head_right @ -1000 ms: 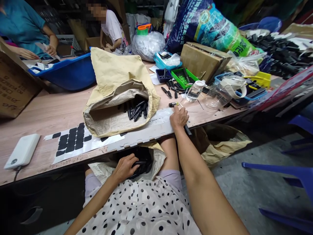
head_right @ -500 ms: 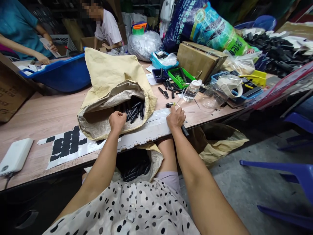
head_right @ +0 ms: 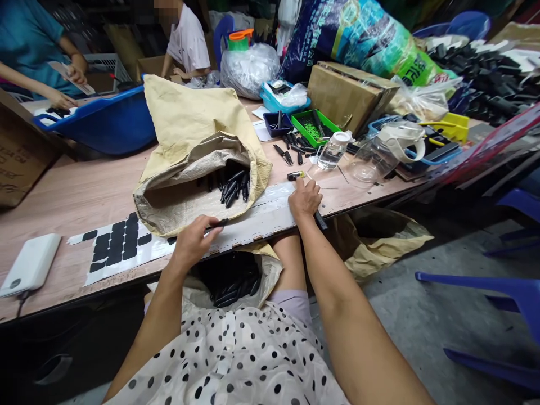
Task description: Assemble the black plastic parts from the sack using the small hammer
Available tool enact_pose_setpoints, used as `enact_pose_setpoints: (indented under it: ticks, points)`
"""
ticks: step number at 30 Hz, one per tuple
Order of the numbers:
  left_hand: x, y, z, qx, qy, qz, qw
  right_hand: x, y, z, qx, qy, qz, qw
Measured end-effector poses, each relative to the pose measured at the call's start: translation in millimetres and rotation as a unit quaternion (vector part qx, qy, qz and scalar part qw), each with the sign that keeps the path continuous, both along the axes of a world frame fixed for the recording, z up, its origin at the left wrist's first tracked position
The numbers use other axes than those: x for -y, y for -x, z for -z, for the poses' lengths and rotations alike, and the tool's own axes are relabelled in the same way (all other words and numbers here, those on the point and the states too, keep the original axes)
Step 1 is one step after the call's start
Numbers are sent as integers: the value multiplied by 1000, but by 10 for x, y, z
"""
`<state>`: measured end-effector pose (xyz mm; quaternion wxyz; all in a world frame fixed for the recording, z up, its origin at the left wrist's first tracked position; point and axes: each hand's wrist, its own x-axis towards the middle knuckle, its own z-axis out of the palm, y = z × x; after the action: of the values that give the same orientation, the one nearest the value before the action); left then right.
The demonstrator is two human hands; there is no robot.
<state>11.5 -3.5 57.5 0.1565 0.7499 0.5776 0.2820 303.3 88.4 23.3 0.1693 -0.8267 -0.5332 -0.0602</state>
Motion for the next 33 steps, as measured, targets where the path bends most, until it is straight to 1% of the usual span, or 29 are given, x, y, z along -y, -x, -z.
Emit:
enact_pose_setpoints:
  ticks: [2,4,7,10,12,14,16,17,18,21,23,24,26,28,33]
  points:
    - [123,-11,80,-33,5,38,999,-1,-5,10,-5,-2,-2,1000]
    - [154,-9,162,-35,3,49,998,-4,-7,22,-13,-6,-3,1000]
    - [106,33,261,10,1,47,999,-23,-22,47,-30,-16,-3,999]
    - [46,86,319,66,13,44,997,-55,-66,61,-56,-32,2,998]
    - [25,103,340,90,24,39,995,-42,-89,41,-79,-68,8,995]
    - [15,100,350,102,33,34,994,49,-64,-13,-106,-134,2,985]
    - [9,88,356,112,43,31,992,240,37,-94,-148,-206,-41,966]
    - [5,82,358,116,47,31,992,370,119,-137,-177,-233,-79,953]
    - [0,78,361,121,51,32,991,515,220,-178,-212,-239,-127,939]
    - [-16,76,376,133,54,38,989,950,574,-247,-293,-198,-272,895]
    - [-24,78,392,135,51,42,989,1168,786,-242,-304,-173,-334,875]
    - [-26,78,400,135,49,44,989,1245,868,-230,-301,-162,-355,870]
    - [-26,75,409,132,45,46,989,1343,981,-202,-281,-145,-380,869]
    - [-20,68,407,128,42,47,990,1387,1038,-179,-250,-130,-390,877]
    - [-7,47,387,119,37,44,991,1400,1078,-148,-179,-67,-387,902]
